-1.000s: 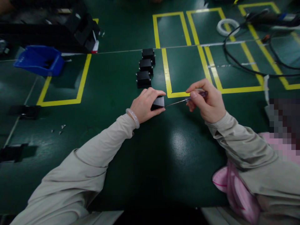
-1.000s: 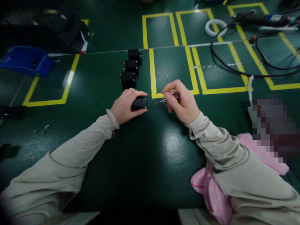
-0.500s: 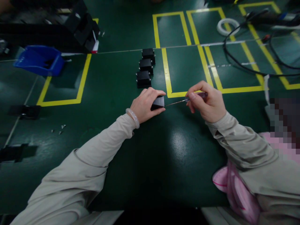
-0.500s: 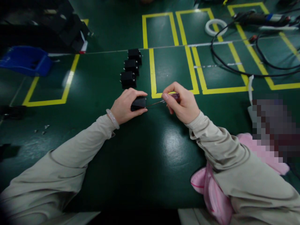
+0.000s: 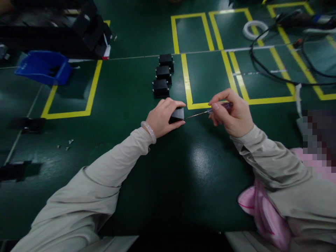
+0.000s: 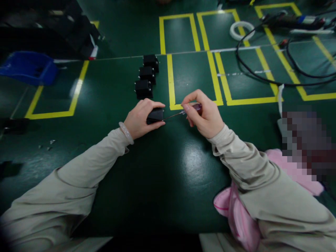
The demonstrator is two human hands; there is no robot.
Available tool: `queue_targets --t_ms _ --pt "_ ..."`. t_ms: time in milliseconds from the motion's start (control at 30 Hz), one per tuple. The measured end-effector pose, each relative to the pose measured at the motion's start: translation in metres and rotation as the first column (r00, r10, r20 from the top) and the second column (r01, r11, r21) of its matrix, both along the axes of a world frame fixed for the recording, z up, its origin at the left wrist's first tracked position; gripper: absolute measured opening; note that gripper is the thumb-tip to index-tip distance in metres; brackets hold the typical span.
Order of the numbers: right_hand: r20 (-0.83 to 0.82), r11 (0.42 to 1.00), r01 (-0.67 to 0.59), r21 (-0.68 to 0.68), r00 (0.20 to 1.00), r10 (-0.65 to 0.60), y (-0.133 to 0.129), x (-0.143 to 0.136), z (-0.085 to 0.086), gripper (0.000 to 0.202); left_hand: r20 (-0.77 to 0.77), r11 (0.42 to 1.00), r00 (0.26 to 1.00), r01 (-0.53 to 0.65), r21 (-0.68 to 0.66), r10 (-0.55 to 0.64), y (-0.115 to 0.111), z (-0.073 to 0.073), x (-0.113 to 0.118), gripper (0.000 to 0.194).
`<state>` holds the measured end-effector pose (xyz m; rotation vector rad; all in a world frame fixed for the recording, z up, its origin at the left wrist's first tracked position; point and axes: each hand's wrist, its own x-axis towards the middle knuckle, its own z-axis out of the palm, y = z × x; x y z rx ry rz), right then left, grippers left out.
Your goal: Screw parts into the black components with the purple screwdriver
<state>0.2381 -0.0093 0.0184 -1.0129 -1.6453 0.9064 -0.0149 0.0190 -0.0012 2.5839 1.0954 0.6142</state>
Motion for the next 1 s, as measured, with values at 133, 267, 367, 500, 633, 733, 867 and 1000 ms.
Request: queue_targets --t_ms 133,267,367,500,633,733,867,1000 --pt "-0.014 1.000 -0.009 0.009 1.000 0.009 0.0005 0.0002 -0.0010 0.028 0.003 1.000 1.000 0.001 -0.004 -0.001 0.0001 0.0002 0.0002 0.047" --pt "0.019 1.000 -0.006 0.014 1.000 0.006 -0.0003 0.0003 0.0003 0.026 0.008 1.000 1.000 0.004 0.001 -0.004 0.0000 0.0001 0.0001 0.048" --pt "0.013 1.000 0.002 0.003 1.000 -0.002 -0.0004 0.0001 -0.0001 0.026 0.004 1.000 1.000 0.003 0.004 -0.003 0.0001 -0.0004 -0.0001 0.048" --pt "-0.032 1.000 -0.009 -0.006 0.999 0.009 0.0005 -0.0004 -0.0016 0.027 0.006 1.000 1.000 0.000 0.002 0.000 0.0003 -0.0008 -0.0003 0.048" --pt "-0.010 1.000 -0.005 -0.021 1.000 0.005 -0.0002 -0.0009 0.0006 0.029 0.002 1.000 1.000 -0.002 -0.002 0.002 0.0002 -0.0002 -0.0004 0.048" --pt "0.026 1.000 0.009 -0.027 1.000 -0.008 -0.0011 -0.0008 0.0023 0.031 -0.005 1.000 1.000 -0.008 -0.010 0.008 0.0002 0.0003 -0.0003 0.048" --pt "-0.001 1.000 0.010 -0.017 1.000 -0.010 -0.0007 -0.0005 0.0012 0.028 -0.012 1.000 1.000 -0.007 -0.016 0.007 0.0001 0.0010 0.0000 0.047" --pt "-0.011 1.000 -0.001 -0.014 1.000 0.001 -0.0005 -0.0006 0.0006 0.030 -0.012 1.000 1.000 -0.008 -0.018 0.008 -0.0003 0.0016 0.0003 0.047"
